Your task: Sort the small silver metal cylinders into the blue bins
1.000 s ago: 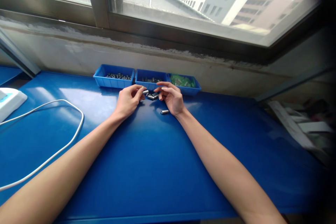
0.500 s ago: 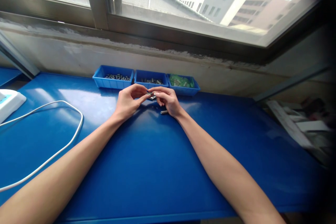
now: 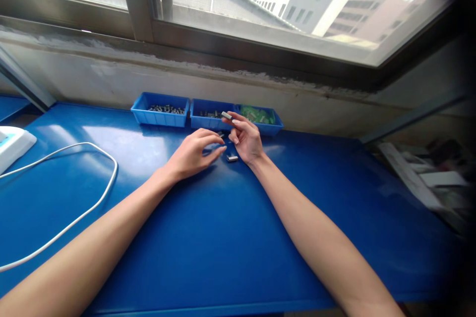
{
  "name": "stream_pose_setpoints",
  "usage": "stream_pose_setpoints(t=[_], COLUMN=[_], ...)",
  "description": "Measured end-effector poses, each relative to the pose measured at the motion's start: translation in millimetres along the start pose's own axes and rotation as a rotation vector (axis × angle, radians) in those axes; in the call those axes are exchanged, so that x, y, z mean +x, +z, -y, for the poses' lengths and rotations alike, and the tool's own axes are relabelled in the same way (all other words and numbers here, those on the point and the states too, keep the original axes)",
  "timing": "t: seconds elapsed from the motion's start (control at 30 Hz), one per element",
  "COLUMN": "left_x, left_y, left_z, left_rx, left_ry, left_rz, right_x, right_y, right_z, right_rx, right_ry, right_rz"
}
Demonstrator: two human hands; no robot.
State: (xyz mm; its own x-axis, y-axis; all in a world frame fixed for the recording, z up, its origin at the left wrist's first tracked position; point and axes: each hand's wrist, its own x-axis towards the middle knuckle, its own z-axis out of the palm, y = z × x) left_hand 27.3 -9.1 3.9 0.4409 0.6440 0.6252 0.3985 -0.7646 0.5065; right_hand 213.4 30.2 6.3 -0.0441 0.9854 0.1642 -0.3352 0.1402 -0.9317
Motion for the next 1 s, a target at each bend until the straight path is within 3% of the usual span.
stream_pose_setpoints(t=[0.1, 0.2, 0.47, 0.67, 0.83, 1.0], left_x=[-2.8, -3.4, -1.7, -5.7, -4.6, -2.2], left_y=[3.3, 4.8, 2.4, 5.2, 6.0, 11.3], left_z=[2.7, 5.2, -0.9, -2.7, -1.6, -7.3], left_rx=[0.080, 0.126, 0.153, 0.236, 0.221, 0.163], left_ry=[0.163, 0.190, 0.165, 0.133, 0.123, 0.227], left_rz=[0.223, 0.305, 0.315, 0.431, 0.371, 0.342], right_x=[-0.1, -0.3, 0.1, 1.0, 1.6, 3.2], right_y=[0.3, 1.2, -1.0, -4.2, -4.0, -6.5], right_z=[0.8, 0.6, 3.6, 3.3, 2.4, 0.8], right_rx=[-0.007, -0.011, 0.036, 0.087, 0.066, 0.054], right_ry=[0.019, 0.029, 0.064, 0.079, 0.081, 0.058], right_rz=[-0.006, 0.009, -0.003, -0.003, -0.010, 0.024])
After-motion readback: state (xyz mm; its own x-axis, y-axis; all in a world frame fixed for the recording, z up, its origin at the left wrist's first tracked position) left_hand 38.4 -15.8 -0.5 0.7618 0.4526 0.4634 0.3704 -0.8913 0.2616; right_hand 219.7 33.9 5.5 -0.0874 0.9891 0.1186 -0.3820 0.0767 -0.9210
